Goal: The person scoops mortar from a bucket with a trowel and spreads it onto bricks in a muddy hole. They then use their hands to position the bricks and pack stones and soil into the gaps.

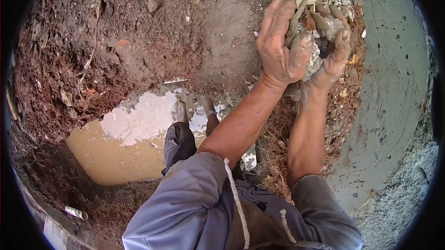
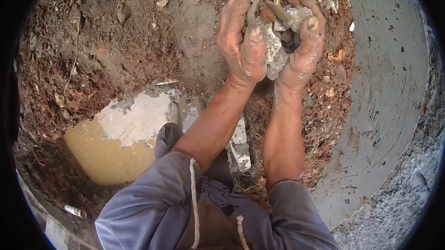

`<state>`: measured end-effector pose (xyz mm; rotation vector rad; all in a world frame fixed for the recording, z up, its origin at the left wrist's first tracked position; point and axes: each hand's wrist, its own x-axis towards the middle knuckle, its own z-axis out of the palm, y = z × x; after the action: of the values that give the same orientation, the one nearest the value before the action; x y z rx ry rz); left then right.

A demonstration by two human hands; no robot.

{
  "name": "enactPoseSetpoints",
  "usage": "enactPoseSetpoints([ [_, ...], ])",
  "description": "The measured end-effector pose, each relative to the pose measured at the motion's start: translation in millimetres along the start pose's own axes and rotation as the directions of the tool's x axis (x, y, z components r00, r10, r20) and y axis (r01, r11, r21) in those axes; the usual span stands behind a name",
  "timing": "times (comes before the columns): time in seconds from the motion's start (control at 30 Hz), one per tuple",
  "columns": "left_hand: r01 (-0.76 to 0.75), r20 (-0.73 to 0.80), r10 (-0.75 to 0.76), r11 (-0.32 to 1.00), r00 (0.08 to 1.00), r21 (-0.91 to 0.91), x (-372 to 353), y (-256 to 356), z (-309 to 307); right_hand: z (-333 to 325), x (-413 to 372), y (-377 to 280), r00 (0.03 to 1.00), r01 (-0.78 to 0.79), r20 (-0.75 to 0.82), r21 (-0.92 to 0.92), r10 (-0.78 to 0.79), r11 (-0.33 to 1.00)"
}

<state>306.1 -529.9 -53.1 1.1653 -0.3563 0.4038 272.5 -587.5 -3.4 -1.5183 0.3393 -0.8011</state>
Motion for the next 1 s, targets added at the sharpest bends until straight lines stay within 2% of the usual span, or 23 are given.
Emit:
enactPoseSetpoints([
  [0.07, 0.084, 0.019, -0.083, 0.994, 0.996, -0.065, -17.3, 2.9, -7.5, -6.6, -11.2, 6.2, 0.999, 0.042, -0.023, 0.116, -0.039, 0.992],
  [0.13, 0.132, 0.050, -0.128, 0.987, 0.991, -0.090, -26.5, 7.2, -14.8, -8.5, -22.6, 3.3, 0.997, -0.014, -0.068, 0.206, 0.029, 0.978],
  [0.17, 0.222, 0.032, -0.220, 0.952, 0.975, -0.211, -27.0, 18.5, -15.1, -8.8, -32.0, 1.4, 0.994, -0.046, -0.089, 0.249, 0.070, 0.967],
  [0.27, 0.392, 0.095, -0.387, 0.837, 0.917, -0.381, -38.4, 21.6, -22.4, -9.5, -53.6, 1.1, 0.990, -0.030, -0.129, 0.217, 0.059, 0.976],
  [0.3, 0.461, 0.115, -0.455, 0.797, 0.883, -0.390, -45.2, 26.0, -26.9, -14.7, -62.8, -1.3, 0.993, -0.051, -0.104, 0.101, 0.062, 0.994],
  [0.4, 0.567, 0.146, -0.551, 0.762, 0.822, -0.314, -70.9, 47.9, -47.3, -9.0, -101.4, -0.7, 0.971, -0.141, -0.159, 0.218, 0.177, 0.966],
  [0.43, 0.681, 0.192, -0.656, 0.672, 0.730, -0.290, -84.0, 54.3, -57.1, -10.0, -120.8, 1.1, 0.942, -0.183, -0.211, 0.324, 0.260, 0.928],
  [0.53, 0.662, 0.198, -0.645, 0.749, 0.738, -0.031, -119.7, 73.2, -94.7, -16.9, -181.2, 6.3, 0.887, -0.223, -0.283, 0.426, 0.364, 0.877],
  [0.6, 0.736, 0.237, -0.709, 0.676, 0.664, -0.040, -146.7, 86.7, -123.8, -17.2, -229.1, 11.0, 0.823, -0.253, -0.342, 0.496, 0.454, 0.831],
  [0.67, 0.747, 0.273, -0.736, 0.659, 0.619, 0.083, -175.0, 93.3, -158.4, -12.5, -275.1, 18.9, 0.755, -0.248, -0.378, 0.591, 0.536, 0.767],
  [0.73, 0.763, 0.242, -0.777, 0.624, 0.581, 0.168, -208.2, 89.7, -193.5, -6.6, -318.2, 35.5, 0.662, -0.275, -0.442, 0.607, 0.605, 0.745],
  [0.8, 0.759, 0.261, -0.811, 0.583, 0.524, 0.288, -227.2, 84.9, -226.2, -4.7, -355.6, 60.9, 0.638, -0.304, -0.419, 0.634, 0.646, 0.711],
  [0.87, 0.799, 0.253, -0.865, 0.499, 0.433, 0.336, -256.1, 70.4, -260.7, 1.1, -382.7, 72.4, 0.534, -0.268, -0.403, 0.753, 0.744, 0.601],
  [0.9, 0.815, 0.244, -0.887, 0.459, 0.393, 0.353, -263.5, 63.3, -268.6, 2.3, -395.4, 83.5, 0.537, -0.213, -0.423, 0.769, 0.730, 0.602],
  [1.0, 0.820, 0.225, -0.929, 0.367, 0.295, 0.439, -293.5, 46.8, -282.8, -9.4, -440.5, 131.3, 0.409, -0.256, -0.468, 0.765, 0.783, 0.591],
])
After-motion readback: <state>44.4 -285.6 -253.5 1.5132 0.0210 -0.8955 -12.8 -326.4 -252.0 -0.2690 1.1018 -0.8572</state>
